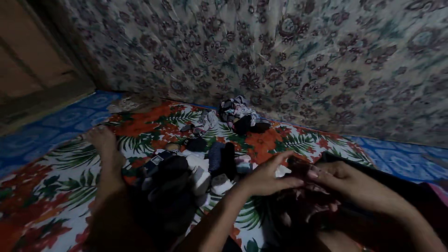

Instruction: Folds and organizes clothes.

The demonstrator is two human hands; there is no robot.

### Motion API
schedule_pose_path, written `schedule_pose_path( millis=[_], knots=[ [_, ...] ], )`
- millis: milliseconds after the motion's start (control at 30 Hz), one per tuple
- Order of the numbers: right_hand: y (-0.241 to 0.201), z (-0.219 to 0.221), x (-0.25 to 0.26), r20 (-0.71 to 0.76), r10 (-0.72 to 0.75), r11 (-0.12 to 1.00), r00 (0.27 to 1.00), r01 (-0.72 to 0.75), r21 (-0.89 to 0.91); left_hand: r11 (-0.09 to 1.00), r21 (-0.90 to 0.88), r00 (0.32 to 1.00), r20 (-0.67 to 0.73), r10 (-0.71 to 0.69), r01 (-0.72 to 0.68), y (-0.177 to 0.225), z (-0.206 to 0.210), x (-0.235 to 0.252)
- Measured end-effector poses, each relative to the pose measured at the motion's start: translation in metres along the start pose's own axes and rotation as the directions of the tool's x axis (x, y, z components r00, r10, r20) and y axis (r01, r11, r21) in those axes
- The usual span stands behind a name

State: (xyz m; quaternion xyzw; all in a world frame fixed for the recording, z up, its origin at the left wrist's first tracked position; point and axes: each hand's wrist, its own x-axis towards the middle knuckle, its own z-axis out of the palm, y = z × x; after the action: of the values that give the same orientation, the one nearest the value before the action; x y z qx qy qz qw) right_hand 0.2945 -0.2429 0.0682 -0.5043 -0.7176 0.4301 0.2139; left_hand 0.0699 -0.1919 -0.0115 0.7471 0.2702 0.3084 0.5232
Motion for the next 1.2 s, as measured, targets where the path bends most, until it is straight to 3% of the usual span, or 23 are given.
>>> schedule_pose_path(
  millis=[133,233,333,500,567,667,733,800,867,933,1033,1100,1200],
  knots=[
    [-0.001,-0.022,-0.004,-0.006,-0.217,0.976,0.976,0.217,0.025,0.966,-0.249,0.985,0.135,0.104,-0.068,0.020,-0.008,-0.001],
    [0.012,-0.021,-0.005,-0.022,-0.231,0.972,0.973,0.232,0.023,0.943,-0.323,0.977,0.163,0.139,-0.080,0.032,-0.016,-0.009],
    [0.018,-0.001,0.001,0.070,-0.291,0.954,0.954,0.284,0.093,0.985,-0.152,0.982,0.158,0.107,-0.083,0.047,-0.018,-0.020],
    [0.016,-0.016,-0.001,-0.065,-0.384,0.915,0.921,0.389,0.108,0.971,0.239,0.940,0.326,-0.102,0.023,0.032,-0.062,-0.056],
    [0.017,-0.026,-0.007,-0.144,-0.367,0.911,0.919,0.387,0.146,0.942,0.328,0.938,0.297,-0.181,0.078,0.017,-0.085,-0.075],
    [0.025,-0.032,-0.010,-0.209,-0.336,0.916,0.918,0.370,0.154,0.976,0.217,0.988,0.156,-0.009,-0.025,-0.020,-0.119,-0.095],
    [0.025,-0.025,-0.008,-0.256,-0.316,0.923,0.914,0.359,0.141,0.973,0.231,1.000,-0.020,0.012,-0.007,-0.020,-0.130,-0.101],
    [0.015,-0.009,-0.001,-0.374,-0.257,0.926,0.891,0.337,0.167,0.933,0.316,0.955,-0.287,-0.078,0.171,0.005,-0.126,-0.098],
    [0.003,0.011,0.012,-0.417,-0.233,0.909,0.878,0.349,0.228,0.932,0.283,0.876,-0.478,-0.070,0.229,0.022,-0.107,-0.085],
    [-0.009,0.031,0.023,-0.324,-0.280,0.872,0.904,0.381,0.308,0.953,0.255,0.873,-0.487,-0.019,0.163,0.043,-0.077,-0.076],
    [-0.024,0.059,0.035,-0.189,-0.387,0.805,0.903,0.431,0.409,0.954,0.259,0.937,-0.345,-0.054,0.151,0.061,-0.034,-0.063],
    [-0.027,0.073,0.039,-0.225,-0.403,0.795,0.887,0.462,0.393,0.927,0.318,0.949,-0.300,-0.098,0.197,0.063,-0.021,-0.053],
    [0.001,0.089,0.044,-0.342,-0.260,0.886,0.903,0.364,0.287,0.843,0.411,0.932,-0.245,-0.266,0.349,0.050,-0.024,-0.051]
  ],
)
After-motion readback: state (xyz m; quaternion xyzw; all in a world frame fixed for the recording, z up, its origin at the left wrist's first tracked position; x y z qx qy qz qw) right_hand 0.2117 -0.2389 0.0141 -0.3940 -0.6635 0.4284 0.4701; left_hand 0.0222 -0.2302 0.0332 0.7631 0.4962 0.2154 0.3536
